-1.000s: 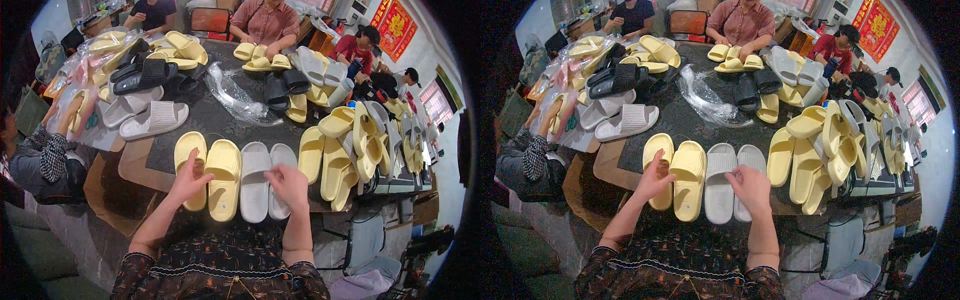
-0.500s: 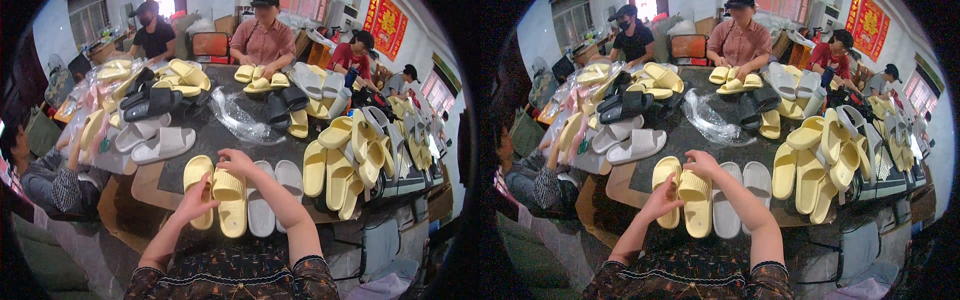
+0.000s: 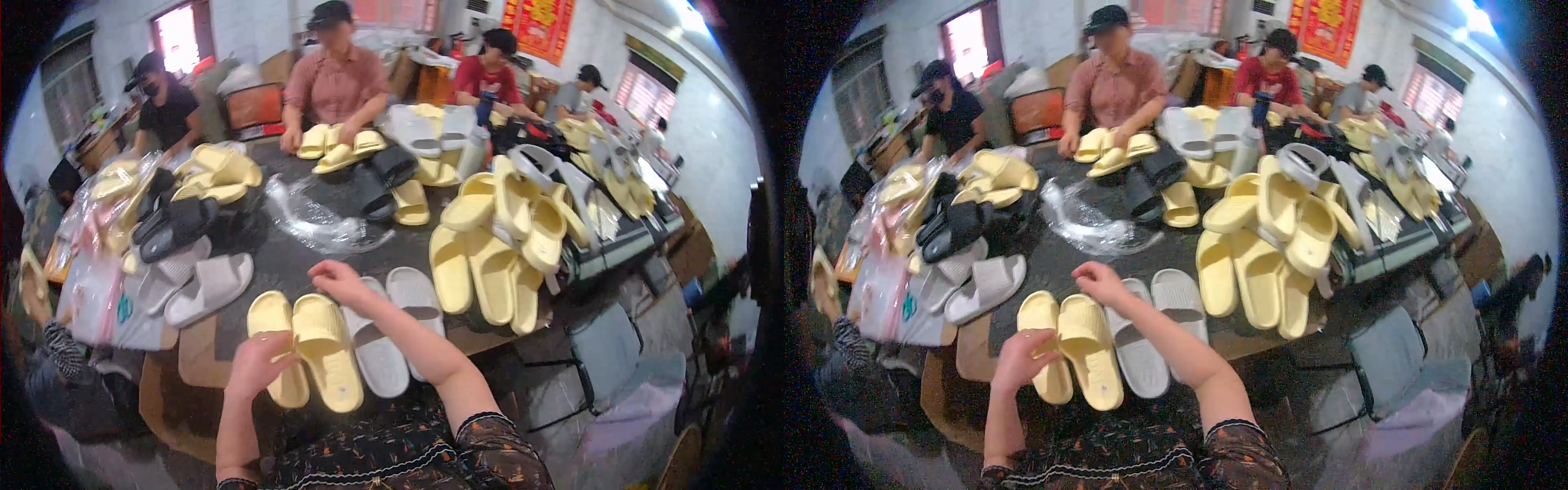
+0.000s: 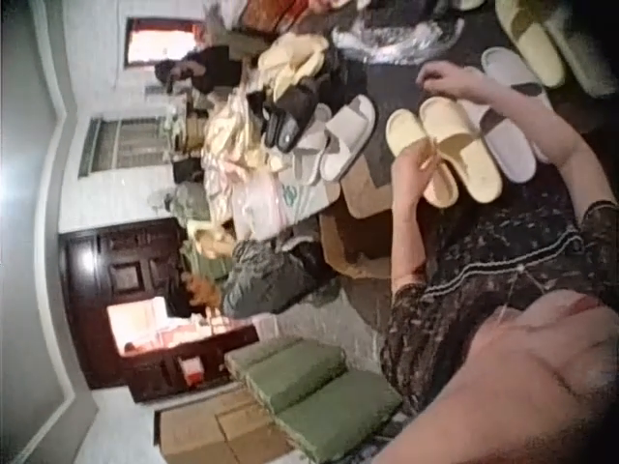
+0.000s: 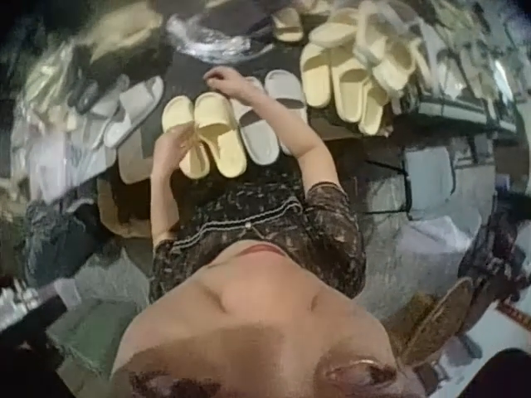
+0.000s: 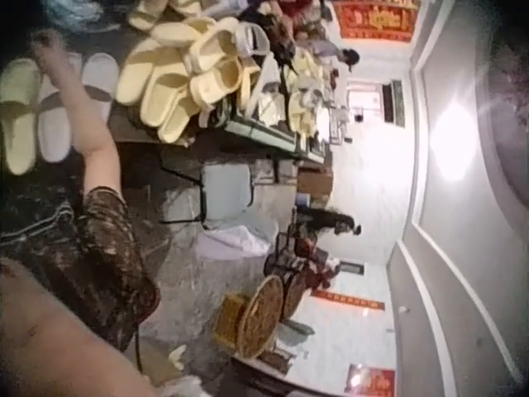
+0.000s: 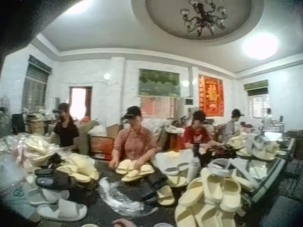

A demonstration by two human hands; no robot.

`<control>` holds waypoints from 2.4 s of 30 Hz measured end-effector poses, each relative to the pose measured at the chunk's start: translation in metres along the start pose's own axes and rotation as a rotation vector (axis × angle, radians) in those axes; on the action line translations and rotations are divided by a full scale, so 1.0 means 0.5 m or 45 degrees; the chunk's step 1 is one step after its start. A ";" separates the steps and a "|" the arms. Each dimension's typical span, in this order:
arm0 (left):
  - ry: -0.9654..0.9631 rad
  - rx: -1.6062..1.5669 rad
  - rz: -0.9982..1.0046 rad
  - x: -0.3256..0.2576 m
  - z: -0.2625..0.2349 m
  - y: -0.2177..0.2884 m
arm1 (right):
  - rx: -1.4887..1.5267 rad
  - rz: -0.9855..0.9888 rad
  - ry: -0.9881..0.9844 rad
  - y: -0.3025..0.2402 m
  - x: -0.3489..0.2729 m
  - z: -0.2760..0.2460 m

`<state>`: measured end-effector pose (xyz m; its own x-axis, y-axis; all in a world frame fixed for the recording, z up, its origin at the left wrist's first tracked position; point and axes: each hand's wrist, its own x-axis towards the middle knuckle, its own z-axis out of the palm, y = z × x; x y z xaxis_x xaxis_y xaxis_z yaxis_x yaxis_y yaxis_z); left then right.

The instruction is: Manually trimming excess material and inspecting rubber slides in a factory setting.

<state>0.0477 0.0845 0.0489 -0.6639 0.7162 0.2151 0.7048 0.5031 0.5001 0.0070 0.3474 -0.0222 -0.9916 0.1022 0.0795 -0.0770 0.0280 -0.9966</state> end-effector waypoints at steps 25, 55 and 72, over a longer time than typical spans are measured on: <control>0.411 -0.410 -0.052 0.215 0.146 -0.132 | -0.243 -0.121 0.107 -0.023 -0.019 0.025; 0.365 -0.482 -0.320 0.208 0.155 -0.148 | -0.432 -0.200 0.247 0.024 0.000 0.028; 0.396 -0.613 -0.172 0.216 0.162 -0.151 | -0.625 -0.413 0.198 0.010 -0.008 0.025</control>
<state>-0.0570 0.1627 -0.0336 -0.8334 0.4491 0.3221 0.4640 0.2521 0.8492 0.0095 0.3349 -0.0277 -0.8961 0.1545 0.4161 -0.2788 0.5337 -0.7984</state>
